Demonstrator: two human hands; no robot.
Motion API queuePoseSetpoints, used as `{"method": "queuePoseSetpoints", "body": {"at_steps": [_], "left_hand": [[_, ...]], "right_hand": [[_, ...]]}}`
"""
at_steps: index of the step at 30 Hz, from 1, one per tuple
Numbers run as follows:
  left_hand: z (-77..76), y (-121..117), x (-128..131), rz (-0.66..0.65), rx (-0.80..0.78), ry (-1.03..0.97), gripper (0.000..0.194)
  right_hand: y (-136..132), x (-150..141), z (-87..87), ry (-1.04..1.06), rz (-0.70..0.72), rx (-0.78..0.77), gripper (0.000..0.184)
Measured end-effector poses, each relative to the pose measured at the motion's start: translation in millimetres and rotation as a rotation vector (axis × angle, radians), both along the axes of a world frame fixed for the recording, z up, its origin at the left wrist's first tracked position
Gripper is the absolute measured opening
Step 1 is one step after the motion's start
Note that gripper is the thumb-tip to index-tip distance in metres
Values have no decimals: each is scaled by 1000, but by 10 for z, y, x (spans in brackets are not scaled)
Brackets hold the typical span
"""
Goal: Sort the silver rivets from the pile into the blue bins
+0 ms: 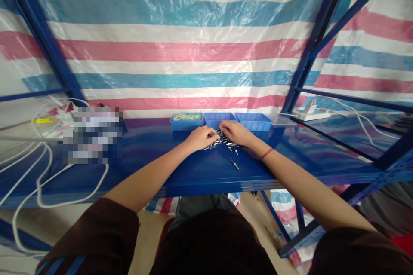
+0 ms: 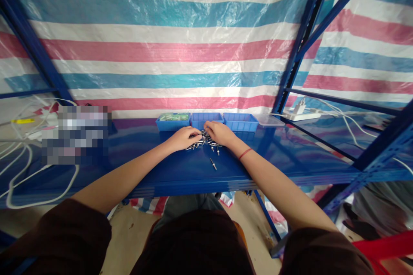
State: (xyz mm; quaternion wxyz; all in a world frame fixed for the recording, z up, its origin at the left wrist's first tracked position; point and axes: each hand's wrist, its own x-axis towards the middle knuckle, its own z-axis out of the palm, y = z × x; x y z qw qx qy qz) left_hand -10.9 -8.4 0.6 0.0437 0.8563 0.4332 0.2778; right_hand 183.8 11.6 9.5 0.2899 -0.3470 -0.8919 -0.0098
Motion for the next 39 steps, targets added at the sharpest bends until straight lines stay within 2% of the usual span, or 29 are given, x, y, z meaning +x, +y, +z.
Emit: {"method": "queuePoseSetpoints", "body": {"at_steps": [4, 10, 17, 20, 27, 32, 39], "left_hand": [[38, -2, 20, -11, 11, -95, 32], [44, 22, 23, -20, -21, -169, 24], [54, 15, 21, -20, -45, -237, 24], [58, 10, 25, -21, -71, -241, 26], [54, -12, 71, -67, -83, -262, 24], [52, -17, 83, -126, -66, -291, 23], [45, 21, 72, -78, -5, -344, 18]], "right_hand": [[-46, -35, 45, 81, 103, -13, 18], [-67, -56, 55, 249, 133, -111, 14], [-121, -81, 111, 563, 195, -437, 25], [-150, -89, 147, 600, 214, -502, 28], [-94, -93, 104, 581, 125, -340, 31], [-70, -85, 64, 512, 144, -232, 30], [-169, -132, 105, 491, 150, -152, 22]]}}
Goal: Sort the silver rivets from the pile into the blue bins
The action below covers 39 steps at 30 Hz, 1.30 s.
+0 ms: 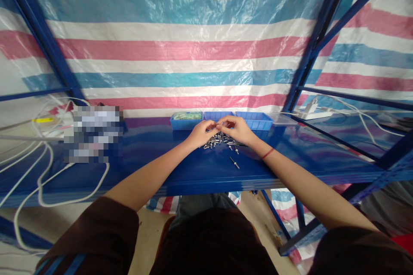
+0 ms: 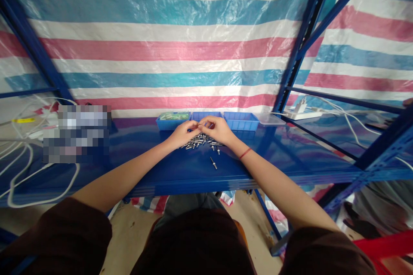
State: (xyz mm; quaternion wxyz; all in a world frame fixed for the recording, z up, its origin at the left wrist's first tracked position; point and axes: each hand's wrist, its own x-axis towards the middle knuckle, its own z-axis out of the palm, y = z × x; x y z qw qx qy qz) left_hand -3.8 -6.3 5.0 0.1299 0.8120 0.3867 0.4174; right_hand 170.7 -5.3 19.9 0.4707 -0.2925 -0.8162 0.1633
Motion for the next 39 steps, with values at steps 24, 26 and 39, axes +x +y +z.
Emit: {"method": "queuePoseSetpoints", "body": {"at_steps": [24, 26, 39], "left_hand": [[-14, -71, -56, 91, -65, 392, 29], [-15, -84, -61, 92, -90, 470, 36], [-68, -2, -83, 51, -21, 490, 25]], "right_hand": [[376, 503, 31, 486, -600, -535, 36], [370, 481, 9, 298, -538, -435, 31], [232, 208, -69, -715, -66, 165, 24]]}}
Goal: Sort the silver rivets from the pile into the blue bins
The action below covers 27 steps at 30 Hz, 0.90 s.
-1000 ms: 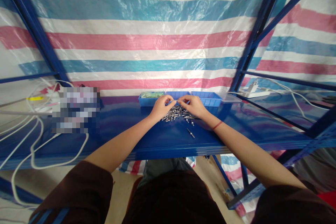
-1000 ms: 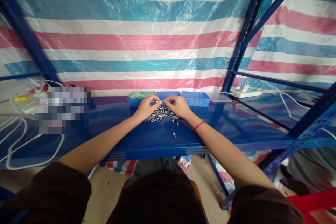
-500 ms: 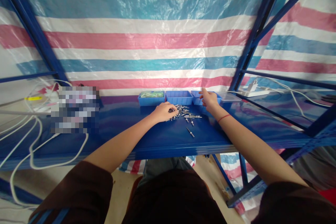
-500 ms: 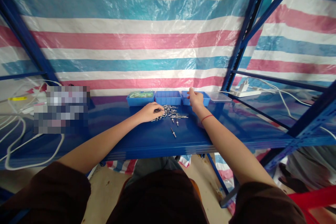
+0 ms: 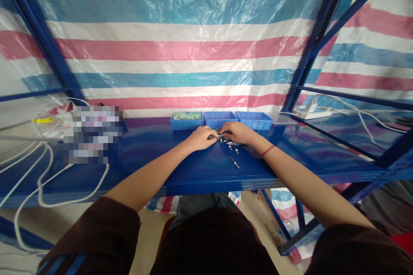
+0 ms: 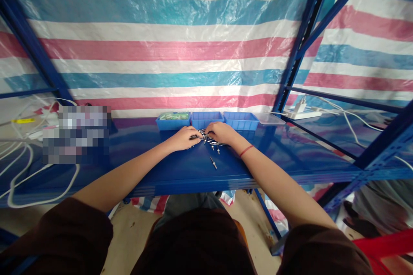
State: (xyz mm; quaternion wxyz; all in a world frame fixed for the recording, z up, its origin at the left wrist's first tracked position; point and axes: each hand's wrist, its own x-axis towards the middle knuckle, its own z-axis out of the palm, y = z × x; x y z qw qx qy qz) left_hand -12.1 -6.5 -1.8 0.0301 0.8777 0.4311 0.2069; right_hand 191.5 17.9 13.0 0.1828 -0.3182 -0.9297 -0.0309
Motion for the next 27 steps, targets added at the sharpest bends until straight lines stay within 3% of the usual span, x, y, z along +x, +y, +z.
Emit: {"method": "queuePoseSetpoints", "body": {"at_steps": [5, 10, 14, 17, 20, 27], "left_hand": [[-17, 12, -2, 73, 18, -15, 25], [-14, 2, -3, 112, 44, -21, 25], [24, -21, 19, 109, 61, -55, 26], [70, -45, 49, 25, 66, -137, 23], [115, -73, 72, -26, 60, -218, 19], [136, -85, 66, 12, 10, -302, 18]], "right_hand": [[-46, 8, 49, -53, 18, 49, 17], [-137, -19, 91, -30, -52, 43, 15], [-153, -41, 87, 199, -19, -83, 10], [-155, -88, 76, 418, 47, -208, 4], [-162, -141, 69, 537, 49, -284, 13], [-186, -193, 67, 706, 46, -442, 26]]}}
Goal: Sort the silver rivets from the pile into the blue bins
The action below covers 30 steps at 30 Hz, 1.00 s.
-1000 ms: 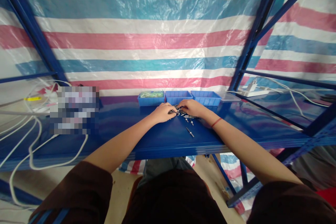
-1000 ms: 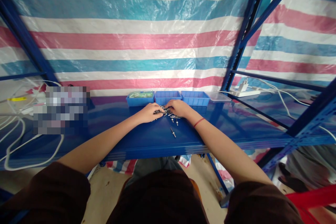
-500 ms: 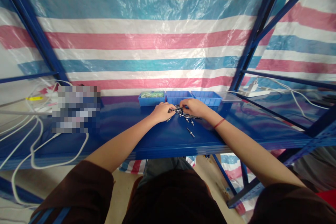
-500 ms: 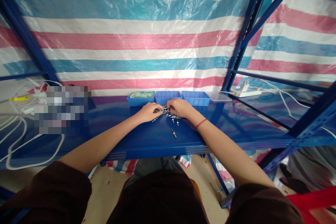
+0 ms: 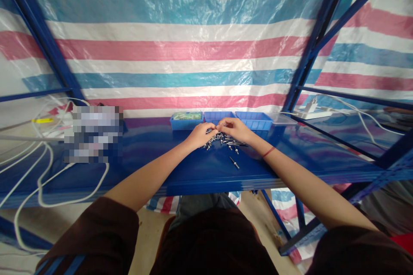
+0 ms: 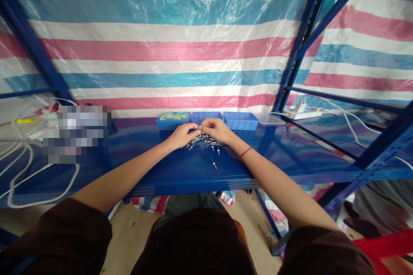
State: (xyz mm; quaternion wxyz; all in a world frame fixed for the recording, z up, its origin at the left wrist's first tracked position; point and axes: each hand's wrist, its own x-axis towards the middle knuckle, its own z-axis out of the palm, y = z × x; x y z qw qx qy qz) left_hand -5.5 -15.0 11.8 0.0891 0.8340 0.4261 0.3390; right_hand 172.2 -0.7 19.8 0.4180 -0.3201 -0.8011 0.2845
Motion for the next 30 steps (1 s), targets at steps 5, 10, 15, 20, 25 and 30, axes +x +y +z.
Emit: {"method": "queuePoseSetpoints", "body": {"at_steps": [5, 10, 15, 20, 25, 30], "left_hand": [[-19, -1, 22, -15, -22, -22, 22], [-30, 0, 32, -38, -18, -56, 21], [-52, 50, 6, 7, 10, -89, 21], [-50, 59, -19, 131, 91, -181, 16], [-35, 43, -32, 158, 132, -212, 14], [-78, 58, -26, 143, 74, -132, 30]], "right_hand": [[4, -13, 2, 52, -23, -10, 29], [2, -15, 4, 3, -70, 118, 29], [-49, -24, 21, -18, -108, 221, 25], [-43, -5, 30, -51, -199, 268, 22], [-18, 11, 17, -165, -221, 303, 21], [114, 53, -24, 18, -315, 130, 24]]}}
